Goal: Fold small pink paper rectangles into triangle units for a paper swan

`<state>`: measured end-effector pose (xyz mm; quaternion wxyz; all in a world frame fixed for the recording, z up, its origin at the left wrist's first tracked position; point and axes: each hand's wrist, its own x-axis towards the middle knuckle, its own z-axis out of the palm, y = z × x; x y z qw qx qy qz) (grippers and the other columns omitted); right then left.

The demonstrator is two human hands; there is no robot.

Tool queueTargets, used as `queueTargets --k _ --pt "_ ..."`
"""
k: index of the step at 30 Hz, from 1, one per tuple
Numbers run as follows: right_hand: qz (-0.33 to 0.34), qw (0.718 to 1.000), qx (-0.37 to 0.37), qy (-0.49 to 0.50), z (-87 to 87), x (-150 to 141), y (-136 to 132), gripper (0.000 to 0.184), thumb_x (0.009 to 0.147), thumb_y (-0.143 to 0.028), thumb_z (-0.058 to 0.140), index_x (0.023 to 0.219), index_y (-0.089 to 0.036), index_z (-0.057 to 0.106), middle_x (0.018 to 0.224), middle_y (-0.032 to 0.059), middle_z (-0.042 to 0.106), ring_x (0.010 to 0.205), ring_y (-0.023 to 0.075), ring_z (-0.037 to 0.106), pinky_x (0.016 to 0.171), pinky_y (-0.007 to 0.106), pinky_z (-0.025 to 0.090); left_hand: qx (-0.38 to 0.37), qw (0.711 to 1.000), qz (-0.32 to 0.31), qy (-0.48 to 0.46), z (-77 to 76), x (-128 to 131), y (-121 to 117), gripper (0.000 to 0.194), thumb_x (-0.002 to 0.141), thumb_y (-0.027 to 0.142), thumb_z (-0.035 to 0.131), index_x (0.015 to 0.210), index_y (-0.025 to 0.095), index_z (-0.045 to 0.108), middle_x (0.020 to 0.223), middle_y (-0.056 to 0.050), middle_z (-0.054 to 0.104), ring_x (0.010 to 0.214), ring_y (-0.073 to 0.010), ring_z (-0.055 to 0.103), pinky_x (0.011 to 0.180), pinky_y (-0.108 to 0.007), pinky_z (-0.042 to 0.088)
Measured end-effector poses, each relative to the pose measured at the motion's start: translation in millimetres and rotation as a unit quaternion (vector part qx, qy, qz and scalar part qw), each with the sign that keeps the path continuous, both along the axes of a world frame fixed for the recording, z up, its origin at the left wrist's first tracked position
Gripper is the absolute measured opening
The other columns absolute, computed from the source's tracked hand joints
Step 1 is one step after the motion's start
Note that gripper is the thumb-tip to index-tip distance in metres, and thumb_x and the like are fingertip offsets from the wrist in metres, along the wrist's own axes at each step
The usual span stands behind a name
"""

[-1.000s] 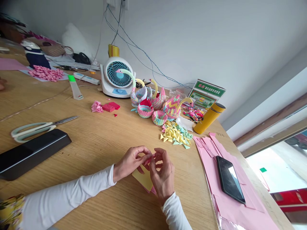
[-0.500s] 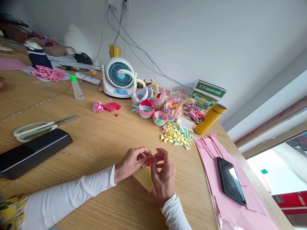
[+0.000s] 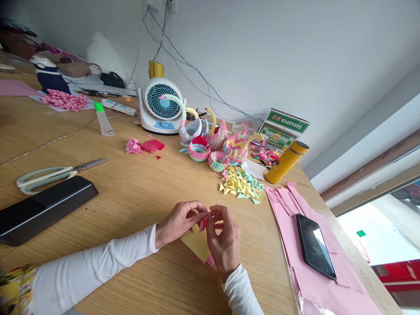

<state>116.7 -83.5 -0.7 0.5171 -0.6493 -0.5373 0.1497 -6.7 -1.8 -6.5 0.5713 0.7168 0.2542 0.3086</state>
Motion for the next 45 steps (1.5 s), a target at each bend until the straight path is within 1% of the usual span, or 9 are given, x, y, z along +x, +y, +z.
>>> queueTargets --k 4,7,11,15,22,27,32,37,45 --pt "0.016 0.999 -0.023 0.041 2.2 0 0 0.014 0.083 -0.029 0.055 0.094 -0.020 0.056 0.072 0.0022 0.069 0.064 0.0160 0.067 0.053 0.025 0.052 -0.004 1.000 -0.003 -0.004 1.3 0 -1 0.037 0.084 0.049 0.055 0.085 0.013 0.061 0.065 -0.003 0.062 0.058 -0.0120 0.058 0.050 -0.018 0.044" --pt "0.042 0.992 -0.059 0.106 3.6 1 -1 0.020 0.085 -0.038 0.056 0.091 -0.019 0.057 0.071 0.0032 0.069 0.062 0.0156 0.067 0.057 0.026 0.053 0.004 1.000 0.012 -0.001 1.8 0 -1 0.034 0.086 0.047 0.053 0.087 0.013 0.059 0.072 -0.003 0.063 0.056 -0.0109 0.059 0.050 -0.018 0.043" --pt "0.082 0.967 -0.091 0.225 4.4 5 -1 0.031 0.084 -0.047 0.056 0.090 -0.017 0.059 0.074 0.0051 0.070 0.065 0.0159 0.067 0.063 0.028 0.053 0.021 0.999 0.033 -0.010 0.3 0 0 0.026 0.088 0.040 0.051 0.087 0.014 0.057 0.081 -0.003 0.062 0.053 -0.0081 0.057 0.049 -0.017 0.042" --pt "0.103 0.944 -0.093 0.299 3.7 5 0 0.037 0.078 -0.050 0.064 0.093 -0.016 0.060 0.077 0.0058 0.069 0.069 0.0168 0.066 0.060 0.027 0.054 0.009 0.999 0.030 -0.030 -2.0 0 1 0.026 0.088 0.040 0.050 0.089 0.014 0.054 0.076 -0.001 0.060 0.051 -0.0089 0.056 0.050 -0.019 0.044" --pt "0.065 0.957 -0.050 0.280 1.0 1 2 0.036 0.072 -0.049 0.069 0.087 -0.017 0.060 0.073 0.0035 0.065 0.058 0.0124 0.059 0.047 0.022 0.048 -0.018 0.999 0.007 -0.050 -2.6 0 3 0.035 0.084 0.047 0.056 0.091 0.012 0.058 0.080 -0.004 0.063 0.052 -0.0087 0.056 0.051 -0.020 0.045" --pt "0.054 0.970 -0.041 0.232 -0.9 2 2 0.033 0.075 -0.050 0.066 0.082 -0.018 0.062 0.061 0.0016 0.064 0.052 0.0116 0.055 0.048 0.023 0.045 -0.004 0.999 0.000 -0.046 -0.1 0 4 0.034 0.084 0.046 0.056 0.086 0.013 0.060 0.066 -0.001 0.060 0.053 -0.0092 0.054 0.053 -0.020 0.044" --pt "0.067 0.967 -0.031 0.244 0.2 2 3 0.033 0.076 -0.049 0.065 0.080 -0.017 0.062 0.060 0.0004 0.062 0.046 0.0094 0.049 0.046 0.023 0.042 -0.020 0.997 -0.027 -0.069 5.3 -1 2 0.034 0.083 0.046 0.057 0.081 0.013 0.058 0.063 0.001 0.058 0.052 -0.0085 0.053 0.054 -0.020 0.043" --pt "0.095 0.960 -0.031 0.263 1.8 6 2 0.026 0.079 -0.042 0.066 0.083 -0.017 0.061 0.067 -0.0001 0.061 0.049 0.0083 0.050 0.048 0.022 0.042 -0.058 0.993 -0.042 -0.092 7.2 -1 3 0.035 0.082 0.045 0.060 0.083 0.011 0.060 0.063 0.000 0.058 0.055 -0.0088 0.054 0.059 -0.020 0.044" --pt "0.111 0.960 -0.039 0.255 -1.1 12 1 0.024 0.080 -0.040 0.066 0.085 -0.017 0.063 0.065 0.0002 0.063 0.048 0.0089 0.051 0.048 0.023 0.043 -0.053 0.994 -0.033 -0.088 7.9 -1 2 0.033 0.081 0.043 0.061 0.081 0.010 0.061 0.068 -0.002 0.062 0.061 -0.0102 0.057 0.060 -0.019 0.045"
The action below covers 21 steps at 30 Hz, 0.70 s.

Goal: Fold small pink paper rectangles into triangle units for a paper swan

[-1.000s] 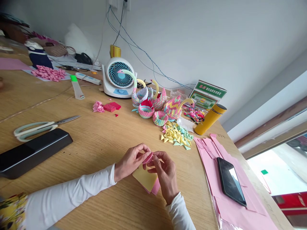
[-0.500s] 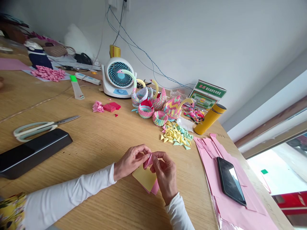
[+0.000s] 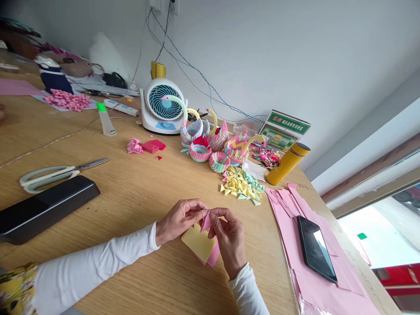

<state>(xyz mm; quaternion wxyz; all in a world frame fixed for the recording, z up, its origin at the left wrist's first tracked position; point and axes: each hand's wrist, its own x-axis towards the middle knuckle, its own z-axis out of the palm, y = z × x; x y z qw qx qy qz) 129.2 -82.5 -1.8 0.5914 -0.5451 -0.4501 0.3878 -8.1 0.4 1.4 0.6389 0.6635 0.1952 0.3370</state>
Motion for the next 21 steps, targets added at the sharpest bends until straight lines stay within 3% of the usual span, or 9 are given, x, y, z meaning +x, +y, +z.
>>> queueTargets --k 5,9,16,21 --pt "-0.023 1.000 0.005 0.013 -0.9 -5 1 0.027 0.076 -0.042 0.069 0.083 -0.016 0.064 0.059 -0.0004 0.062 0.045 0.0092 0.049 0.045 0.023 0.041 -0.004 1.000 0.020 -0.013 -4.8 2 -1 0.032 0.081 0.043 0.062 0.081 0.010 0.061 0.066 -0.001 0.060 0.059 -0.0089 0.055 0.058 -0.019 0.046" --pt "-0.052 0.998 0.021 0.025 -2.3 -8 2 0.028 0.076 -0.041 0.070 0.085 -0.016 0.064 0.059 -0.0006 0.061 0.045 0.0086 0.049 0.043 0.022 0.041 -0.046 0.999 -0.012 -0.008 -8.2 4 -2 0.037 0.082 0.048 0.059 0.084 0.011 0.058 0.067 -0.002 0.060 0.057 -0.0099 0.057 0.052 -0.019 0.047" --pt "-0.029 0.999 0.012 0.028 -7.5 -12 5 0.030 0.081 -0.041 0.065 0.095 -0.015 0.062 0.060 -0.0009 0.062 0.047 0.0097 0.053 0.045 0.023 0.046 -0.077 0.996 -0.024 -0.029 -8.0 5 -6 0.038 0.083 0.050 0.056 0.085 0.012 0.053 0.062 0.000 0.057 0.052 -0.0105 0.057 0.045 -0.019 0.047" --pt "-0.074 0.997 0.019 0.020 -9.0 -10 6 0.030 0.078 -0.041 0.067 0.092 -0.015 0.063 0.058 -0.0022 0.061 0.044 0.0089 0.052 0.043 0.022 0.046 -0.165 0.983 -0.075 -0.033 -7.8 5 -5 0.041 0.080 0.053 0.059 0.085 0.013 0.051 0.068 -0.002 0.060 0.059 -0.0130 0.062 0.046 -0.020 0.048"
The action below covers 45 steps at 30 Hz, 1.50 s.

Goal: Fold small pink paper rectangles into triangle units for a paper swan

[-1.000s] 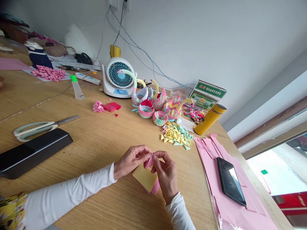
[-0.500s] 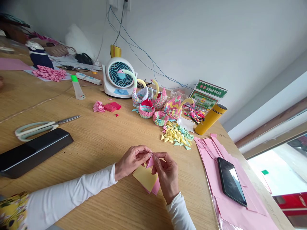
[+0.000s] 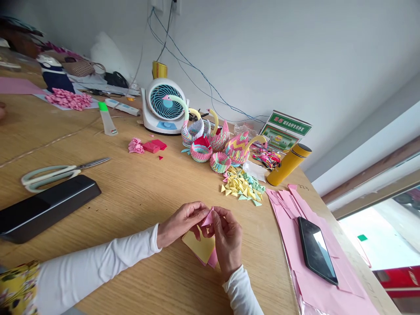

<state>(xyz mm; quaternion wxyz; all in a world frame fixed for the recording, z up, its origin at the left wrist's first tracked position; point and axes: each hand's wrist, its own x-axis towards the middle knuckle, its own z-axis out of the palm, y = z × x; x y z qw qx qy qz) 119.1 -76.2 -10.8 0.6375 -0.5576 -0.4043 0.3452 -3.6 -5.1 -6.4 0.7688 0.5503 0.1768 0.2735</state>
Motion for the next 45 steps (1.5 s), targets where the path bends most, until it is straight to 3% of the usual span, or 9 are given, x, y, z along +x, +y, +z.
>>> queueTargets --k 9,16,20,27,30,34,37,41,45 --pt "-0.048 0.997 0.027 -0.047 -3.0 5 -3 0.027 0.080 -0.040 0.065 0.093 -0.016 0.064 0.064 -0.0005 0.062 0.051 0.0087 0.053 0.046 0.020 0.046 -0.153 0.986 -0.059 -0.027 5.6 -1 -2 0.038 0.075 0.046 0.070 0.085 0.013 0.054 0.078 -0.004 0.063 0.068 -0.0141 0.067 0.060 -0.022 0.051" --pt "-0.052 0.995 0.029 -0.081 -2.8 4 -4 0.026 0.081 -0.040 0.063 0.093 -0.017 0.064 0.065 -0.0006 0.061 0.048 0.0079 0.049 0.044 0.020 0.044 -0.210 0.977 -0.030 -0.023 1.9 -4 1 0.038 0.066 0.034 0.081 0.086 0.010 0.061 0.075 -0.004 0.065 0.068 -0.0100 0.064 0.067 -0.021 0.051" --pt "-0.043 0.996 0.031 -0.073 -2.7 4 -3 0.025 0.080 -0.039 0.065 0.091 -0.016 0.064 0.063 -0.0014 0.060 0.046 0.0070 0.047 0.043 0.020 0.044 -0.183 0.983 -0.001 -0.011 0.2 -4 3 0.046 0.061 0.034 0.084 0.092 0.011 0.060 0.074 -0.004 0.067 0.068 -0.0121 0.065 0.064 -0.022 0.051" --pt "-0.019 0.998 0.025 -0.050 -1.0 4 -2 0.024 0.080 -0.039 0.065 0.086 -0.016 0.064 0.057 -0.0016 0.060 0.046 0.0077 0.050 0.044 0.019 0.046 0.005 0.997 0.047 0.053 3.6 -3 2 0.045 0.066 0.043 0.077 0.089 0.008 0.062 0.081 -0.011 0.069 0.072 -0.0206 0.069 0.051 -0.021 0.047" --pt "-0.009 0.998 0.017 -0.061 0.1 4 -2 0.023 0.080 -0.038 0.066 0.085 -0.016 0.064 0.056 -0.0019 0.060 0.046 0.0075 0.050 0.044 0.019 0.045 0.043 0.995 0.056 0.070 1.6 -2 4 0.044 0.068 0.045 0.075 0.090 0.010 0.060 0.079 -0.011 0.070 0.069 -0.0201 0.069 0.046 -0.018 0.041" --pt "0.009 0.997 -0.001 -0.077 1.2 7 -4 0.023 0.080 -0.038 0.066 0.085 -0.016 0.063 0.059 -0.0016 0.061 0.047 0.0078 0.052 0.045 0.019 0.046 0.054 0.995 0.065 0.054 -2.7 -1 5 0.043 0.068 0.041 0.076 0.089 0.013 0.054 0.072 -0.007 0.070 0.057 -0.0139 0.065 0.052 -0.020 0.046" --pt "0.008 0.995 -0.007 -0.098 1.0 9 -4 0.023 0.081 -0.039 0.065 0.085 -0.016 0.064 0.059 -0.0015 0.060 0.047 0.0082 0.052 0.045 0.020 0.046 0.058 0.994 0.069 0.056 -4.7 -1 5 0.044 0.068 0.044 0.075 0.089 0.014 0.050 0.072 -0.005 0.069 0.046 -0.0111 0.061 0.043 -0.018 0.041" --pt "0.005 0.994 0.006 -0.113 1.0 8 -4 0.022 0.081 -0.038 0.065 0.083 -0.016 0.064 0.064 0.0004 0.063 0.048 0.0086 0.053 0.046 0.022 0.047 0.008 0.997 0.044 0.063 -3.8 -2 4 0.046 0.067 0.045 0.076 0.091 0.012 0.054 0.078 -0.006 0.068 0.056 -0.0152 0.067 0.038 -0.015 0.037" --pt "0.001 0.993 0.017 -0.113 1.6 6 -5 0.021 0.081 -0.037 0.065 0.082 -0.016 0.064 0.065 0.0013 0.064 0.049 0.0093 0.054 0.047 0.022 0.048 -0.058 0.997 -0.003 0.054 -0.1 -6 6 0.040 0.069 0.044 0.075 0.086 0.009 0.063 0.081 -0.007 0.068 0.063 -0.0130 0.068 0.041 -0.013 0.037"
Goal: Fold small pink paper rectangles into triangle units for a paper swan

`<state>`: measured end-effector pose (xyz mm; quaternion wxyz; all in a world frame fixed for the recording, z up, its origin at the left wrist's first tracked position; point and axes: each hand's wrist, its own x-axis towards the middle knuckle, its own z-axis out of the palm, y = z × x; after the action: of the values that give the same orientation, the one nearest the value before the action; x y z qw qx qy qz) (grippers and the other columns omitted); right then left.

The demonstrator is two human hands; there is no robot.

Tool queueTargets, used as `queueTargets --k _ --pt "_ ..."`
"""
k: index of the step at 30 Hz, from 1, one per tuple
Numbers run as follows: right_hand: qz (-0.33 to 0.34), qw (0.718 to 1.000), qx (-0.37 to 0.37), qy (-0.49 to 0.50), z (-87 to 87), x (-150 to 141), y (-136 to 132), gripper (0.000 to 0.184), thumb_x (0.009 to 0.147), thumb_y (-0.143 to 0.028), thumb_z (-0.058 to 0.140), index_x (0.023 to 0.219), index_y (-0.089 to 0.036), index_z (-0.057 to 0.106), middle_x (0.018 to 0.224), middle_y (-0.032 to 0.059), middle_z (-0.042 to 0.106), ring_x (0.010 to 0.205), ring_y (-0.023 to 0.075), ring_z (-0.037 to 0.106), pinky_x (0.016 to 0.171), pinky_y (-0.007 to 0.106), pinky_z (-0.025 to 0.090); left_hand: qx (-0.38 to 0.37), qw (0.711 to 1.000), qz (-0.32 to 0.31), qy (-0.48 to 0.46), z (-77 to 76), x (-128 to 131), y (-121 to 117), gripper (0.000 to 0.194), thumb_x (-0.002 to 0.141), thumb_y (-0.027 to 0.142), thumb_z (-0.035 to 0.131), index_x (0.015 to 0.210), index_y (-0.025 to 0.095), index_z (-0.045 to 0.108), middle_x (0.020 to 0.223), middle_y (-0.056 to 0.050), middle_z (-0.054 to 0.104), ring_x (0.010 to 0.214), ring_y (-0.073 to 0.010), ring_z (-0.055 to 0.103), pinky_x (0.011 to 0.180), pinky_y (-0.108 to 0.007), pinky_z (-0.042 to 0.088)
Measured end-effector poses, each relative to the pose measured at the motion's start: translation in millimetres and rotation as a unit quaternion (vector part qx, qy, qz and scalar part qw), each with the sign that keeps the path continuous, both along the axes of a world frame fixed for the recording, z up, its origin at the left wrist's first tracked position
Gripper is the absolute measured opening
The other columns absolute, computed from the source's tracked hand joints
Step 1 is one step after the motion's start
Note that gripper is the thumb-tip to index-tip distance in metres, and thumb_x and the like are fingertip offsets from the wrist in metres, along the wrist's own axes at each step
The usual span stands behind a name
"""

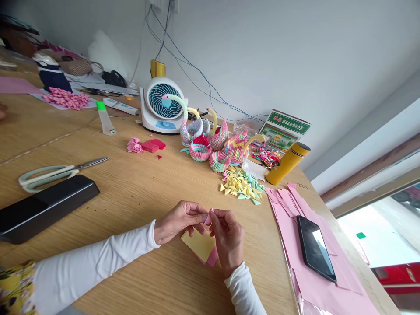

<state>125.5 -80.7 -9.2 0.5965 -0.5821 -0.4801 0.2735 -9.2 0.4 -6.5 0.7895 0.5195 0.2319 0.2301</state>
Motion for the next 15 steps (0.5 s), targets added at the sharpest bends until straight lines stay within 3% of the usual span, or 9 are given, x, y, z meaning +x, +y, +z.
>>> queueTargets --k 6,9,15 --pt "-0.033 0.999 -0.005 -0.024 -2.9 3.1 -0.3 0.025 0.080 -0.040 0.064 0.083 -0.015 0.064 0.064 0.0022 0.065 0.047 0.0100 0.053 0.043 0.023 0.047 -0.065 0.996 -0.064 -0.005 7.3 -3.7 1.5 0.041 0.069 0.040 0.076 0.095 0.010 0.066 0.093 -0.011 0.070 0.082 -0.0175 0.070 0.049 -0.013 0.041" --pt "-0.045 0.998 -0.002 -0.052 -3.6 3.9 -0.5 0.025 0.081 -0.040 0.064 0.083 -0.015 0.065 0.063 0.0019 0.065 0.048 0.0103 0.053 0.043 0.022 0.046 -0.075 0.995 -0.064 0.007 8.5 -3.0 0.2 0.043 0.067 0.041 0.077 0.094 0.010 0.066 0.099 -0.013 0.069 0.083 -0.0189 0.070 0.050 -0.015 0.042" --pt "-0.047 0.996 0.004 -0.072 -3.1 3.6 -0.8 0.023 0.080 -0.040 0.064 0.081 -0.017 0.066 0.064 0.0012 0.064 0.049 0.0098 0.053 0.043 0.020 0.044 0.005 1.000 -0.008 0.006 7.1 0.1 -3.4 0.046 0.064 0.046 0.077 0.086 0.008 0.065 0.082 -0.010 0.069 0.073 -0.0212 0.070 0.054 -0.023 0.049"
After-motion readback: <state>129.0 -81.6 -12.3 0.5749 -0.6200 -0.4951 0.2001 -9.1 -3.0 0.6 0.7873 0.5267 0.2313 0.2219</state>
